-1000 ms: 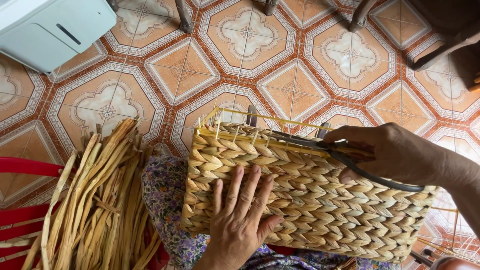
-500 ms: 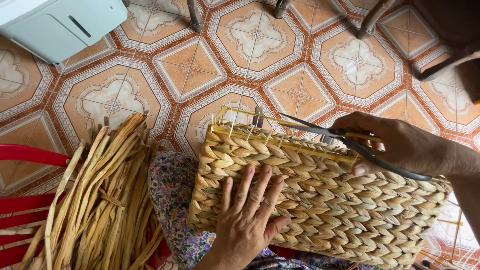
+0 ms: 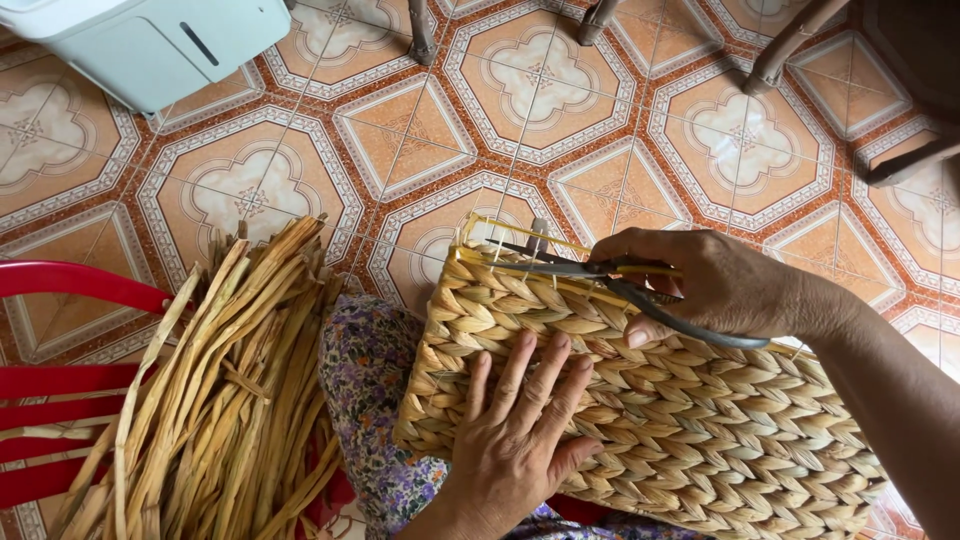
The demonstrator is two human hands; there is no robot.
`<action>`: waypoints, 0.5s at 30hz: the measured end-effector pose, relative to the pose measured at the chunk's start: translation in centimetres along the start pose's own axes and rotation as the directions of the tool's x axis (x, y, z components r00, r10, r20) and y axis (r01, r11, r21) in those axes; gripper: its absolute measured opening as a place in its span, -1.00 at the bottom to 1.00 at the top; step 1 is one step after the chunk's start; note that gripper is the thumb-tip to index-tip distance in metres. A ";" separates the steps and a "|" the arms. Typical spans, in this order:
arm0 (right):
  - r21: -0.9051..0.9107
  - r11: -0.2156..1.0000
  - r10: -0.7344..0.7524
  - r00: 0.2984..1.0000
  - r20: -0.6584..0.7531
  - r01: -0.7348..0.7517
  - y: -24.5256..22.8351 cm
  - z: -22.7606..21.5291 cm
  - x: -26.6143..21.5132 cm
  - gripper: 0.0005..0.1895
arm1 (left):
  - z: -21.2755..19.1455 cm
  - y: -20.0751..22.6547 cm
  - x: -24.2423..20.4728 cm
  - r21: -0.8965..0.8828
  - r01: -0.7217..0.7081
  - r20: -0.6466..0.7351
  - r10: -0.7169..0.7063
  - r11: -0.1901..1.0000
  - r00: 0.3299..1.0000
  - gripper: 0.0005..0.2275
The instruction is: Weaving a basket using dried plant fibers over a wire frame.
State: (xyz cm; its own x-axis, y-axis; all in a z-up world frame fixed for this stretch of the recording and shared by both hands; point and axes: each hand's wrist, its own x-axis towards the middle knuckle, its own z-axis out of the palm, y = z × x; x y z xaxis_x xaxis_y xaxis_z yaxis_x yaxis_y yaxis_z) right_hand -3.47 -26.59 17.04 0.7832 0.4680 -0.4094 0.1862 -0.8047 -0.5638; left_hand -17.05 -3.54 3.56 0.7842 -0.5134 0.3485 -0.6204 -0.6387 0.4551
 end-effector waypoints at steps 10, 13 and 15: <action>0.038 0.998 0.045 0.996 -0.082 -0.042 1.4 0.8 0.1 -0.15 | -0.7 0.2 0.2 -0.006 -0.019 -0.020 0.019 1.000 1.000 -0.36; -0.002 0.994 0.113 0.991 -0.074 -0.113 1.0 0.4 0.4 -0.17 | -1.1 0.3 0.5 0.026 -0.028 -0.042 0.029 0.999 0.999 -0.37; -0.009 0.993 0.115 0.991 -0.069 -0.116 0.7 0.4 0.6 -0.18 | -1.4 0.3 0.5 0.028 -0.021 -0.034 0.022 0.999 0.999 -0.36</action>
State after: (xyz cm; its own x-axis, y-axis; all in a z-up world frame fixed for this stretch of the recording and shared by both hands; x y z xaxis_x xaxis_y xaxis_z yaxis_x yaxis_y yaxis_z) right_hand -3.10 -26.78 16.11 0.8382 0.3463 -0.4213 0.0995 -0.8566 -0.5062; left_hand -16.83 -3.19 4.98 0.7700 -0.5080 0.3860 -0.6372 -0.6432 0.4247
